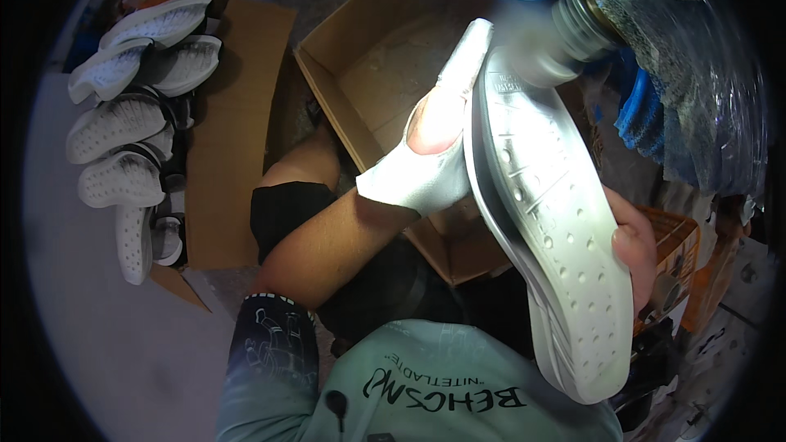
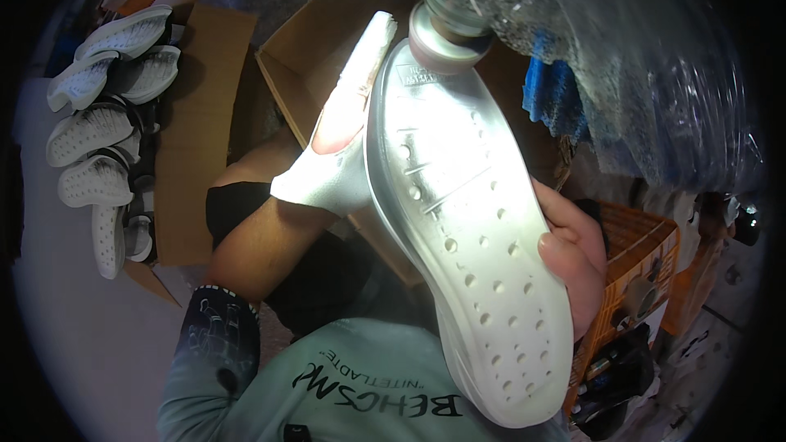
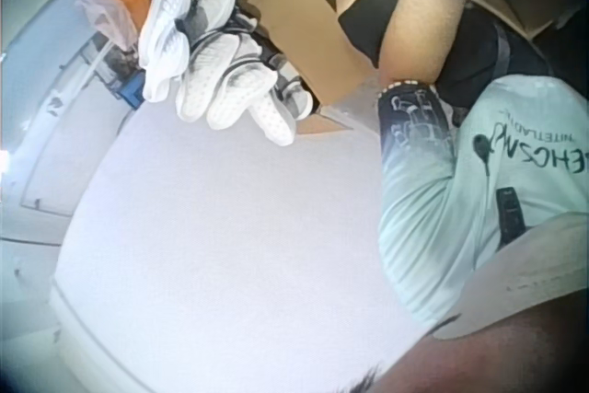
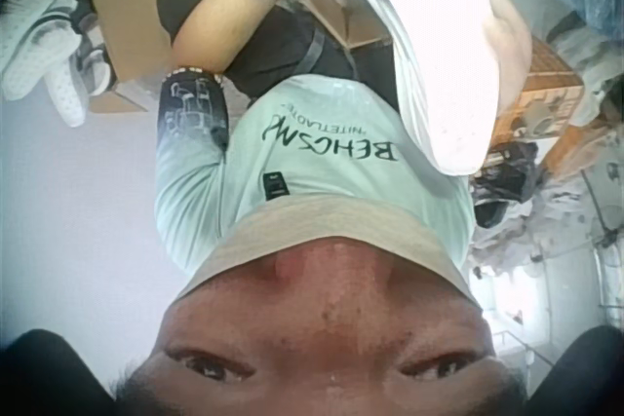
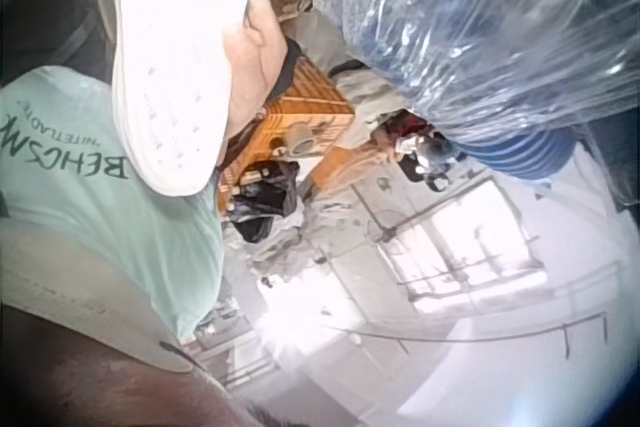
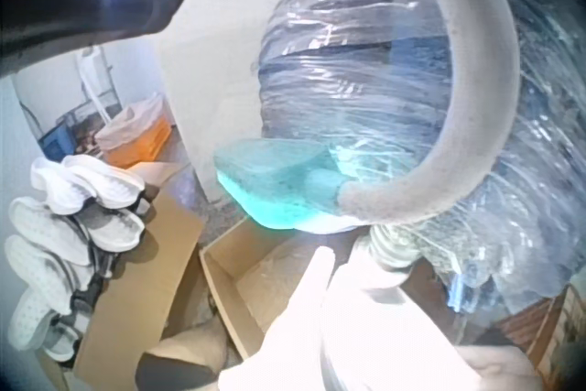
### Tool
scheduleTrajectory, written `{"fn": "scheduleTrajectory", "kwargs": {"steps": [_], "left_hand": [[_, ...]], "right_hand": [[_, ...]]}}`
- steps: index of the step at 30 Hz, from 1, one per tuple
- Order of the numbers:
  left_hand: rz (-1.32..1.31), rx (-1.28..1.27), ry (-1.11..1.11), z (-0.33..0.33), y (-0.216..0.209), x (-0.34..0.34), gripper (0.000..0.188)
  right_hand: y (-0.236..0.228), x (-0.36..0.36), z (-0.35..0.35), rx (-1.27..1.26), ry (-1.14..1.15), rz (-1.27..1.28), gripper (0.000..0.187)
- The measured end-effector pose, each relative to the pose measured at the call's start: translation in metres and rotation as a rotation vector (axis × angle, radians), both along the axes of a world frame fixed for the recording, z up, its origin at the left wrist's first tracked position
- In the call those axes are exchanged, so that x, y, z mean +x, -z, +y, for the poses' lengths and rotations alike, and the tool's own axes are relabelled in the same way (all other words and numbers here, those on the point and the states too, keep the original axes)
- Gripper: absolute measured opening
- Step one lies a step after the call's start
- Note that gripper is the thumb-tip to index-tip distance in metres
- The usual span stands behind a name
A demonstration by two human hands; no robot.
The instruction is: The person sits on the floor and repeatedly rubs the soles of white slippers against a rotating buffing wheel. They handle multiple slippers one at a time, turning them over to polish different areas of the sole before placing them back into a cardboard box.
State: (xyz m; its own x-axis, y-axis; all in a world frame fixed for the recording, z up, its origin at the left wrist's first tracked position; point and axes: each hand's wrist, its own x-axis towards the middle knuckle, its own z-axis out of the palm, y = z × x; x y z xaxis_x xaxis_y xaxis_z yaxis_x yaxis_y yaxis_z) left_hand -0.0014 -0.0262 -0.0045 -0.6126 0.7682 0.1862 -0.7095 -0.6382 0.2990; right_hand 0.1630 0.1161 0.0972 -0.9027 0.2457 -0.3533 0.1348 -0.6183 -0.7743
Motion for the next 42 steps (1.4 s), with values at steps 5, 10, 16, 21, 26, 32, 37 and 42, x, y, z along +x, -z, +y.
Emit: {"fn": "scheduleTrajectory", "kwargs": {"steps": [5,10,16,21,26,32,37,42], "left_hand": [[0.110,-0.111,-0.124,-0.002,-0.010,0.011,0.078],[0.262,-0.094,-0.281,0.008,-0.013,0.012,0.053],[0.246,-0.069,-0.303,0.004,-0.011,0.014,0.049],[0.052,-0.161,-0.229,-0.003,-0.012,0.005,0.051],[-0.327,-0.031,0.079,-0.008,-0.004,-0.019,0.060],[-0.475,0.374,0.319,0.015,-0.001,-0.016,0.068],[-0.245,0.106,0.135,0.028,-0.014,0.002,0.075],[-0.153,-0.029,0.002,0.030,-0.022,0.014,0.075]], "right_hand": [[0.003,0.012,0.022,0.187,-0.141,-0.140,0.075],[-0.003,0.008,0.014,0.077,-0.179,-0.017,0.078],[-0.002,0.006,0.019,0.152,-0.303,-0.061,0.082],[0.012,-0.002,0.009,0.016,-0.181,0.030,0.080],[0.020,-0.028,0.013,0.022,-0.182,0.041,0.075],[0.026,-0.046,0.070,0.347,-0.397,-0.036,0.073],[0.024,-0.042,0.080,0.437,-0.286,0.012,0.073],[0.022,-0.048,0.083,0.478,-0.236,0.043,0.073]]}}
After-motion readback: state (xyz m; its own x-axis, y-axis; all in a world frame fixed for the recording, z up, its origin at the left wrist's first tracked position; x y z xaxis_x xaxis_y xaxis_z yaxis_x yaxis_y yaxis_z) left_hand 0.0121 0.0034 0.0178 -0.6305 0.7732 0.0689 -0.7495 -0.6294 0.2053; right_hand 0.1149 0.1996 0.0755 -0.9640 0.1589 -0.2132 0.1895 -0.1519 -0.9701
